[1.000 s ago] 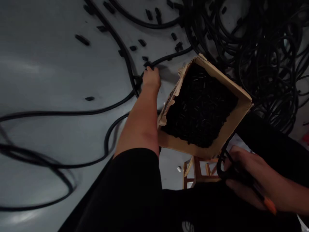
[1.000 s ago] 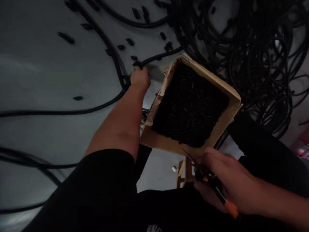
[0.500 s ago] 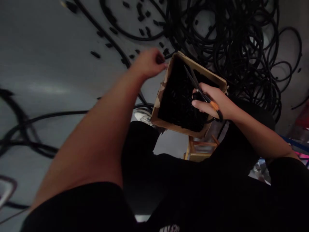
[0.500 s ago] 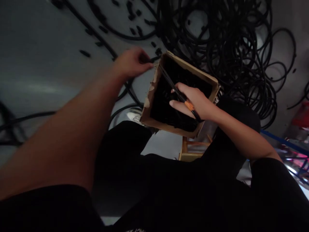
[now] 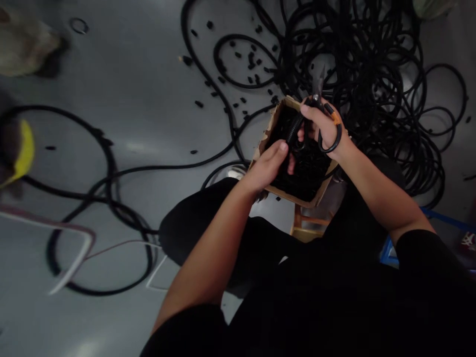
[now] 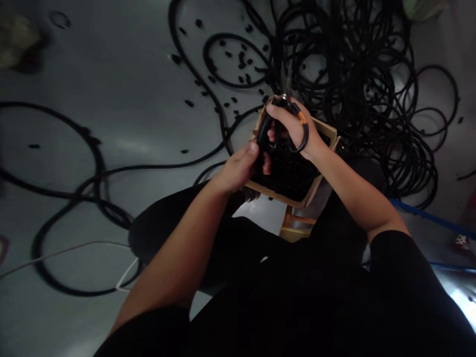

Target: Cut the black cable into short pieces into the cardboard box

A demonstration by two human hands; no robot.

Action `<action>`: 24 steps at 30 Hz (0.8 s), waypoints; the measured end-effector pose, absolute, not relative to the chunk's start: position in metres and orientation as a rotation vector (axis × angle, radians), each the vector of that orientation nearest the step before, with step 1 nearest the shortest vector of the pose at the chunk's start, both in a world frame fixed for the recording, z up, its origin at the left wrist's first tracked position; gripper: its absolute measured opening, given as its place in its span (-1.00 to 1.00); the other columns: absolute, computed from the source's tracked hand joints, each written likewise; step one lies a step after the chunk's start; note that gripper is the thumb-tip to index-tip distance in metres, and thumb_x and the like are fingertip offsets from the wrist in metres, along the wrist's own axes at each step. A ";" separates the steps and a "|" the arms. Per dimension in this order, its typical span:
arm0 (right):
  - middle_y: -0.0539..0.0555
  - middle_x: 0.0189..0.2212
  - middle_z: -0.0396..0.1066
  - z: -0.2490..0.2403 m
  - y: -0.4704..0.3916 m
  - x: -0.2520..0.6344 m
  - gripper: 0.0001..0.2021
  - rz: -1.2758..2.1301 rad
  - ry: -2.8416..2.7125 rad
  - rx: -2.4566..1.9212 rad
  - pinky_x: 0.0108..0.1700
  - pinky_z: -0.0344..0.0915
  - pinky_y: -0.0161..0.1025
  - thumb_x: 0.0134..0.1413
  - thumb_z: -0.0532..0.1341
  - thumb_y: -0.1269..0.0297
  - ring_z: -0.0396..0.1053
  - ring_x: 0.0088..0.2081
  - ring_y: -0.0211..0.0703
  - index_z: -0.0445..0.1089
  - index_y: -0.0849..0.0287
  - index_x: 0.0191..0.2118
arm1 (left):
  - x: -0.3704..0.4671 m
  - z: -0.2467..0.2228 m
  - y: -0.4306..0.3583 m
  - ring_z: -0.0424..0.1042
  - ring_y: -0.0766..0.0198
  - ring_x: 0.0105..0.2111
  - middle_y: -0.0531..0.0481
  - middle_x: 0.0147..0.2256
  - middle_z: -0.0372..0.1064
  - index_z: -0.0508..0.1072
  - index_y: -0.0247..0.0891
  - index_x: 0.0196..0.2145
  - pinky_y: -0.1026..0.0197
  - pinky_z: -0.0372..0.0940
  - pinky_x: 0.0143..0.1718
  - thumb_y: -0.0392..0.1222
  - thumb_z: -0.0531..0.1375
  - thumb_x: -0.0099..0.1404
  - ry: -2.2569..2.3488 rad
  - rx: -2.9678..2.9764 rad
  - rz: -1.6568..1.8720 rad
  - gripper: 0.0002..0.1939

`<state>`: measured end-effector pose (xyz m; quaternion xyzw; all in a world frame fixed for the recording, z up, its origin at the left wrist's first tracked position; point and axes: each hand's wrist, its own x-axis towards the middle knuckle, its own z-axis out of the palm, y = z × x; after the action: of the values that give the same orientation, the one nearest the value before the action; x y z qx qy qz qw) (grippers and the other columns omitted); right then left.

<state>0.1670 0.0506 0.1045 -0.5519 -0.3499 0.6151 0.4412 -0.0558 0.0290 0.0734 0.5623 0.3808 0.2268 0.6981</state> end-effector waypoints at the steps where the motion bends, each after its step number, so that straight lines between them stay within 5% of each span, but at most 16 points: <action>1: 0.01 -0.22 0.54 0.104 0.052 0.170 -0.28 1.534 -0.845 -1.370 -0.06 0.83 -0.01 0.32 0.65 -0.52 0.70 -0.13 0.07 0.43 -0.06 0.10 | -0.061 0.076 0.030 0.47 0.16 -0.40 0.01 -0.35 0.48 0.48 -0.11 -0.03 0.13 0.45 -0.27 0.72 0.19 0.74 0.869 1.270 0.507 -0.24; 5: -0.01 -0.17 0.57 0.102 0.044 0.193 -0.37 1.575 -0.832 -1.387 0.05 0.84 -0.05 0.44 0.61 -0.38 0.74 -0.08 -0.01 0.42 -0.04 0.15 | -0.083 0.087 0.053 0.44 0.20 -0.42 0.06 -0.33 0.45 0.49 -0.10 0.03 0.20 0.35 -0.35 0.44 0.31 0.79 1.067 1.427 0.443 -0.48; 10: 0.01 -0.11 0.58 0.090 -0.015 0.223 -0.58 1.543 -1.176 -1.562 0.21 0.74 0.00 0.52 0.53 -0.04 0.67 -0.04 -0.03 0.51 0.02 0.25 | -0.099 0.109 0.067 0.44 0.17 -0.37 -0.01 -0.31 0.46 0.46 -0.13 -0.10 0.16 0.36 -0.29 0.07 0.16 0.83 1.173 1.538 0.202 -0.68; 17: 0.06 -0.06 0.57 0.047 -0.064 0.216 -0.67 1.690 -1.452 -1.551 0.23 0.63 0.00 0.51 0.40 0.14 0.59 0.02 0.00 0.52 0.07 0.26 | -0.082 0.092 0.039 0.74 -0.17 0.03 -0.20 0.04 0.74 0.66 -0.20 0.30 -0.14 0.62 0.27 0.08 0.13 0.73 0.905 1.720 -0.114 -0.53; 24: -0.09 -0.21 0.41 0.037 -0.045 0.206 -0.78 1.872 -1.499 -1.494 -0.18 0.44 -0.23 0.63 0.34 0.15 0.42 -0.33 -0.21 0.43 0.04 0.20 | -0.095 0.073 0.042 0.62 -0.03 -0.29 -0.14 -0.18 0.63 0.64 -0.21 0.23 -0.01 0.62 -0.16 0.03 0.13 0.66 0.992 1.538 -0.232 -0.57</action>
<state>0.2060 -0.0454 0.0369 -0.5224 -0.5238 0.6542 0.1576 -0.0950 0.0424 0.0731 0.6646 0.4288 -0.1001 0.6037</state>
